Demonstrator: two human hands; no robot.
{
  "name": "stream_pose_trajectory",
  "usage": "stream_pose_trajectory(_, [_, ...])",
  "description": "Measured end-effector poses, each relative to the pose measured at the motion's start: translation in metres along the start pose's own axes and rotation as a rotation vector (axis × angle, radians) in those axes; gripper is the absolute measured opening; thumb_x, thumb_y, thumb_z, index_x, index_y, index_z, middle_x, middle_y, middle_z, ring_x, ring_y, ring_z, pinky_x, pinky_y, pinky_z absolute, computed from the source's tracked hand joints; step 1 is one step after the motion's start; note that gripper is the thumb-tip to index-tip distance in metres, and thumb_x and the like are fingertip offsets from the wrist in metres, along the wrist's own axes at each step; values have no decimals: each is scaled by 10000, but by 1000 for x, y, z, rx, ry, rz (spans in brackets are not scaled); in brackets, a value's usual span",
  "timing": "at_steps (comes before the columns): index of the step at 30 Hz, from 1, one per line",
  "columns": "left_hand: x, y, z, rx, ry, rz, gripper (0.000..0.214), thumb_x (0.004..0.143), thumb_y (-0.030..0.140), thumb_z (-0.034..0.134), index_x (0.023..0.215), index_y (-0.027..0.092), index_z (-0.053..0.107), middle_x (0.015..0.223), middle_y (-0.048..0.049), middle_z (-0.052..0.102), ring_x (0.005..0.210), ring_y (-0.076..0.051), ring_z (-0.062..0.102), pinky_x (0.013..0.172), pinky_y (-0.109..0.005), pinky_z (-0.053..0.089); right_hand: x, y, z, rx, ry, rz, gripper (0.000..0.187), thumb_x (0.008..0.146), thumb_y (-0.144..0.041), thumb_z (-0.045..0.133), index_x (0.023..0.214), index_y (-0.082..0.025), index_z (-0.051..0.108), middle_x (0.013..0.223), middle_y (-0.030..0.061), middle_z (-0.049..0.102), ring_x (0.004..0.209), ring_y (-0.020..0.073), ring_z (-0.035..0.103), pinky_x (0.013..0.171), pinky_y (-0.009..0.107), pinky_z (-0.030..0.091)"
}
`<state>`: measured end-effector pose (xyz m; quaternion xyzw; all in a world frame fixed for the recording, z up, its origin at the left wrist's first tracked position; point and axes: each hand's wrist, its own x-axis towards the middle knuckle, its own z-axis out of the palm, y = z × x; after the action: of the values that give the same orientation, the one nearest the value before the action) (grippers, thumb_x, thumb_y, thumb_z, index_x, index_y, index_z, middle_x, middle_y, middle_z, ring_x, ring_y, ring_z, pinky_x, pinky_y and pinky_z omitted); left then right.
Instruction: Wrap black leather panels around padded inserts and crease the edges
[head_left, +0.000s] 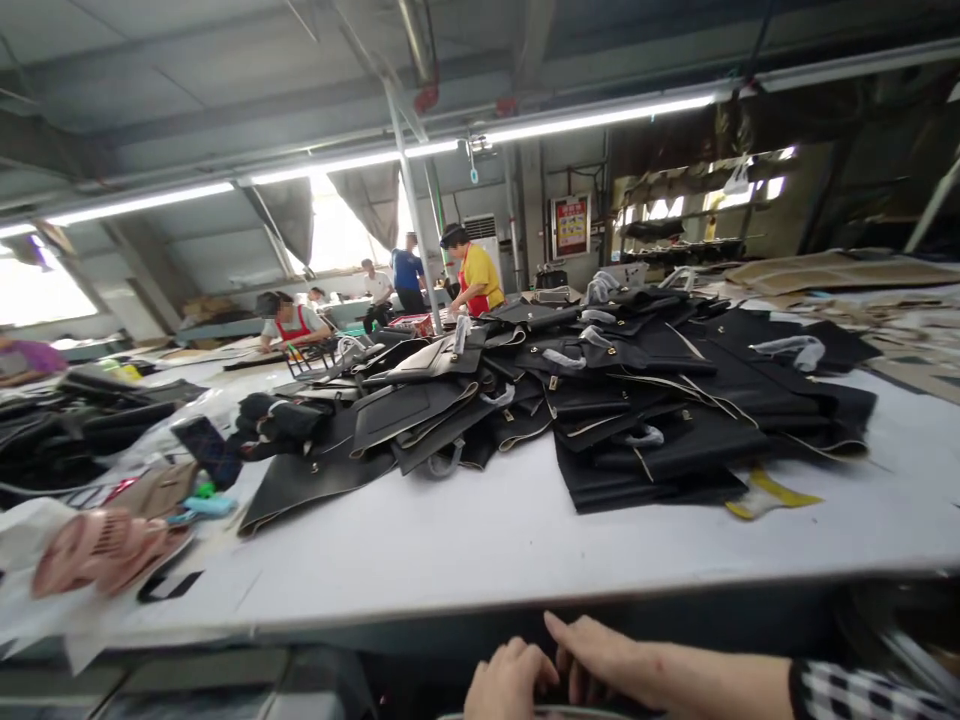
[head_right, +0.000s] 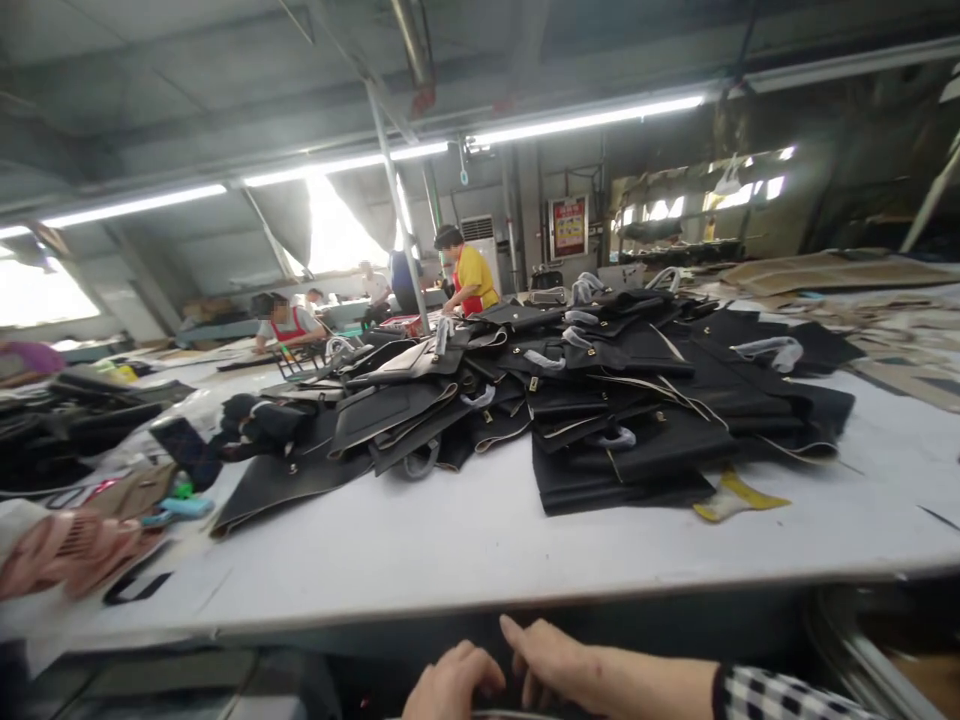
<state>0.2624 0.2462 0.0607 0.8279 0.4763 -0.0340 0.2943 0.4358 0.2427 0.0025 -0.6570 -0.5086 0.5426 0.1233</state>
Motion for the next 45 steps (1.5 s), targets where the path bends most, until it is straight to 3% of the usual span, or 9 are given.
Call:
stream_pose_trajectory(4, [-5,-1,-8,-91,10,-68,298,585,178,590,845,268,704,912,7,716,893,-226,657,742,-308,461,-11,-9,-3,-199,-15,-168,688,995,-520,112,866,-153,679,731,99,701,648,189,668,606,263,492])
stream_pose_trajectory(9, [-7,6,-3,-139,69,-63,250,572,159,558,749,272,694,846,36,727,834,-209,657,715,-298,438,-21,-14,-2,-533,9,-390,268,907,-243,432,981,-189,684,1083,126,706,1021,312,648,940,429,446])
stream_pose_trajectory(12, [-13,2,-9,-157,79,-69,219,584,189,574,752,264,693,852,22,727,837,-216,649,705,-300,428,-23,-15,2,-657,13,-439,293,885,-172,418,1024,-194,675,1074,132,708,988,329,659,889,446,471])
stream_pose_trajectory(15, [-19,-13,-20,-196,4,-84,199,591,273,635,777,249,701,823,10,728,776,-208,647,637,-278,422,-26,-15,5,-704,4,-451,325,905,-192,409,1110,-218,659,1063,105,716,963,302,669,848,396,488])
stream_pose_trajectory(22, [-18,-39,-23,-247,-87,-87,203,640,371,657,789,236,691,799,-1,700,762,-195,614,614,-266,388,-21,-6,3,-686,-34,-375,402,981,-283,341,1291,-247,595,1227,86,666,1086,273,627,924,367,447])
stream_pose_trajectory(28, [-17,-42,-25,-267,-39,-127,194,628,398,679,744,244,676,767,-19,680,782,-247,598,652,-318,377,-21,-15,2,-696,-43,-345,433,1004,-351,295,1275,-246,617,1242,77,664,1099,276,622,916,356,444])
stream_pose_trajectory(33, [-25,-68,-21,-482,-115,-118,232,646,360,672,811,197,682,744,8,666,695,-160,590,570,-231,404,-29,-26,3,-718,-26,-318,543,1021,-449,190,1142,-261,685,1124,61,716,1008,269,662,803,326,462])
stream_pose_trajectory(40, [-32,-70,-13,-510,26,-151,148,625,295,688,744,207,676,699,28,636,679,-155,561,549,-240,346,-30,-33,8,-788,-95,-362,545,1019,-415,185,1058,-259,706,1014,58,737,885,260,673,731,310,433])
stream_pose_trajectory(45, [-45,-64,-12,-459,165,-34,25,672,226,646,684,216,627,760,42,623,757,-144,541,653,-246,357,-36,-39,8,-787,-237,-442,469,1009,-334,235,1151,-278,678,1064,27,732,905,230,670,783,289,445])
